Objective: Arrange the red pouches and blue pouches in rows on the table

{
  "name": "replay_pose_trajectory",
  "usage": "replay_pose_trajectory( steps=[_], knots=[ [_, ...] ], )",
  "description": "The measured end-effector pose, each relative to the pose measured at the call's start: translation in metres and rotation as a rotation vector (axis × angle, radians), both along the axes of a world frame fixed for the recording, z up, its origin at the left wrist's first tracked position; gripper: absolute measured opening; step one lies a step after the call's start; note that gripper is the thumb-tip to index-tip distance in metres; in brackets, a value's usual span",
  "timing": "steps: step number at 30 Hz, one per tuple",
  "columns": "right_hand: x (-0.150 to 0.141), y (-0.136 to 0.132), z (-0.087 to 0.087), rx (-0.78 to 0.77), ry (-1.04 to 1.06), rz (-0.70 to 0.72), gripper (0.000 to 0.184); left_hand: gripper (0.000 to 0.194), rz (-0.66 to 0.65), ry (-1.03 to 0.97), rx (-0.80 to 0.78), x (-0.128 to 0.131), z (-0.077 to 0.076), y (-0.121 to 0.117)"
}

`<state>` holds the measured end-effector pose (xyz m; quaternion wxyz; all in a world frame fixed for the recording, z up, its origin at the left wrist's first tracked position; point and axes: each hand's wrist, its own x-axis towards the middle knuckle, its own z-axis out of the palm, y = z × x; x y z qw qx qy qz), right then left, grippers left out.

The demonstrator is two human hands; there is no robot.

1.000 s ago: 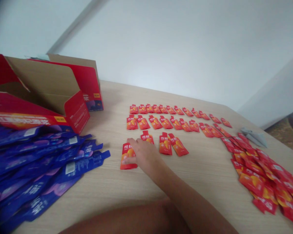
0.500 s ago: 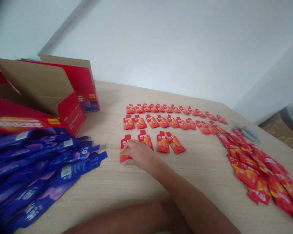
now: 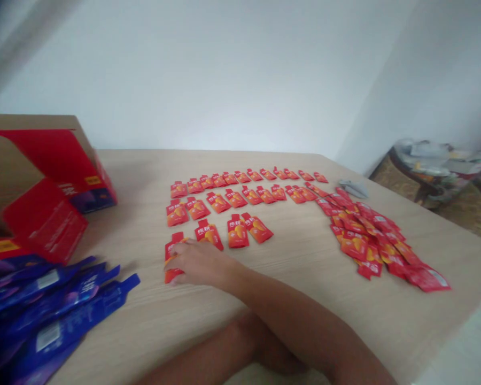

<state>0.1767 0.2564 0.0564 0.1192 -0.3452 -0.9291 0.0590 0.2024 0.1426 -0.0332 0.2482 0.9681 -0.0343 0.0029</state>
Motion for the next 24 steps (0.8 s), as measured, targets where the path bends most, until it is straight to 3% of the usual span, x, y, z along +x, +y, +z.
replay_pose_trajectory(
  steps=[3, 5, 7, 9, 13, 16, 20, 24],
  knots=[
    [0.019, -0.006, 0.019, 0.101, 0.082, -0.022, 0.035, 0.04, -0.06, -0.073, -0.007, -0.003, 0.015, 0.005],
    [0.052, -0.016, 0.037, 0.162, 0.197, -0.118, 0.037, 0.036, 0.043, -0.116, -0.002, -0.003, 0.029, 0.009],
    [0.104, -0.035, 0.05, 0.22, 0.313, -0.278, 0.037, 0.023, 0.16, -0.075, 0.038, -0.001, 0.04, 0.01],
    [0.172, -0.063, 0.054, 0.27, 0.362, -0.535, 0.035, 0.019, 0.209, -0.034, 0.081, -0.001, 0.044, 0.01],
    [0.312, -0.129, 0.029, 0.208, 0.169, -1.131, 0.04, 0.019, 0.226, -0.059, 0.084, -0.001, 0.039, 0.008],
    [0.381, -0.165, -0.004, 0.062, -0.018, -1.376, 0.046, 0.022, 0.253, -0.065, 0.064, -0.002, 0.033, 0.008],
    [0.411, -0.177, -0.036, -0.021, -0.092, -1.458, 0.044, 0.022, 0.28, -0.091, 0.034, -0.003, 0.028, 0.007],
    [0.406, -0.159, -0.042, 0.021, -0.111, -1.57, 0.049, 0.021, 0.273, -0.089, 0.027, -0.003, 0.024, 0.008]
  ],
)
